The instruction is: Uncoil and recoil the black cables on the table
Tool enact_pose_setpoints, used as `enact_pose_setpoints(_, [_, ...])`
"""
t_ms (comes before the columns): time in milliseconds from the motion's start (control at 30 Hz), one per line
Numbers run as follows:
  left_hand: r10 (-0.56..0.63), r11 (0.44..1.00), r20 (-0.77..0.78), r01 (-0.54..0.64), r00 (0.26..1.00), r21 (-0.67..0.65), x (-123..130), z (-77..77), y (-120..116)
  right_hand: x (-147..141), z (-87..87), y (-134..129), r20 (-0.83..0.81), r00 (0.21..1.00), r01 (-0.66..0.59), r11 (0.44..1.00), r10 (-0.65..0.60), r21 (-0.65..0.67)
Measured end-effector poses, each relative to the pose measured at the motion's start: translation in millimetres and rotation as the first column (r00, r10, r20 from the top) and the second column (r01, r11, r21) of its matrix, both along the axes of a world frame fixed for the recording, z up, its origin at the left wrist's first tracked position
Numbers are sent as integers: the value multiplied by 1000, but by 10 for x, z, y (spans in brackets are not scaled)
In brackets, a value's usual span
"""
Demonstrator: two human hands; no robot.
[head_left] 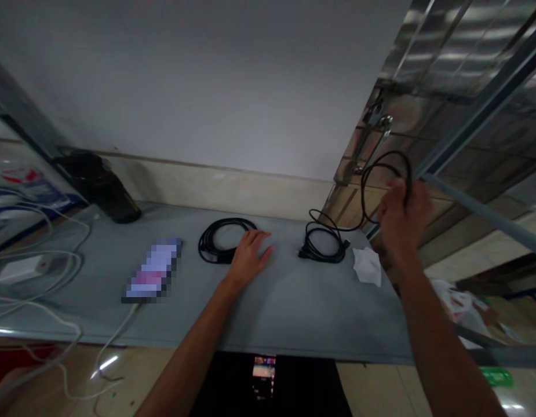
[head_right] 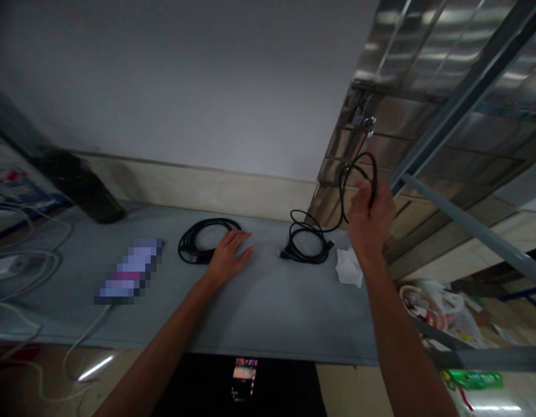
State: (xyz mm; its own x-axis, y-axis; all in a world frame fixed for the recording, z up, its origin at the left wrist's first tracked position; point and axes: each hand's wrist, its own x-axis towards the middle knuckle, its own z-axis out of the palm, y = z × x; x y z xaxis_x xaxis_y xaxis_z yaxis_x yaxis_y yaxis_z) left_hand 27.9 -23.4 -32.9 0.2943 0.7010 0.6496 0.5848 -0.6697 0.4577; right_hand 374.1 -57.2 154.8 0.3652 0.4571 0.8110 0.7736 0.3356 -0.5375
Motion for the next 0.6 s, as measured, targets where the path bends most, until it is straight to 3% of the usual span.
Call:
enact_pose_setpoints(167, [-193, 965, 117, 210, 974, -156, 89, 32, -114, -278, 616, -110, -58, 984, -141, 931, 170, 335])
enact_pose_setpoints(300, [-255, 908, 284, 330, 924, -258, 92, 64, -174, -530, 763, -140, -65, 953, -238, 868, 295, 436])
enact_pose_setpoints(367, [-303, 860, 406, 431, 862, -273, 88, 97, -193, -688, 687, -153, -91, 949, -238, 873, 303, 425])
enact_pose_setpoints(467, [-294, 788, 581, 537, 759, -303, 95, 142, -201, -935, 409, -177, -154, 935, -255, 907, 319, 335])
enact_pose_setpoints(533, [-210, 772, 641, 527, 738, -355, 111, 143, -181, -1074, 149, -187, -200, 909, -310, 914, 366, 263])
enact_pose_setpoints(600, [-128, 772, 628, 475, 767, -423, 136, 114, -144, -1173, -153, -181, -216, 889, -367, 910, 404, 191])
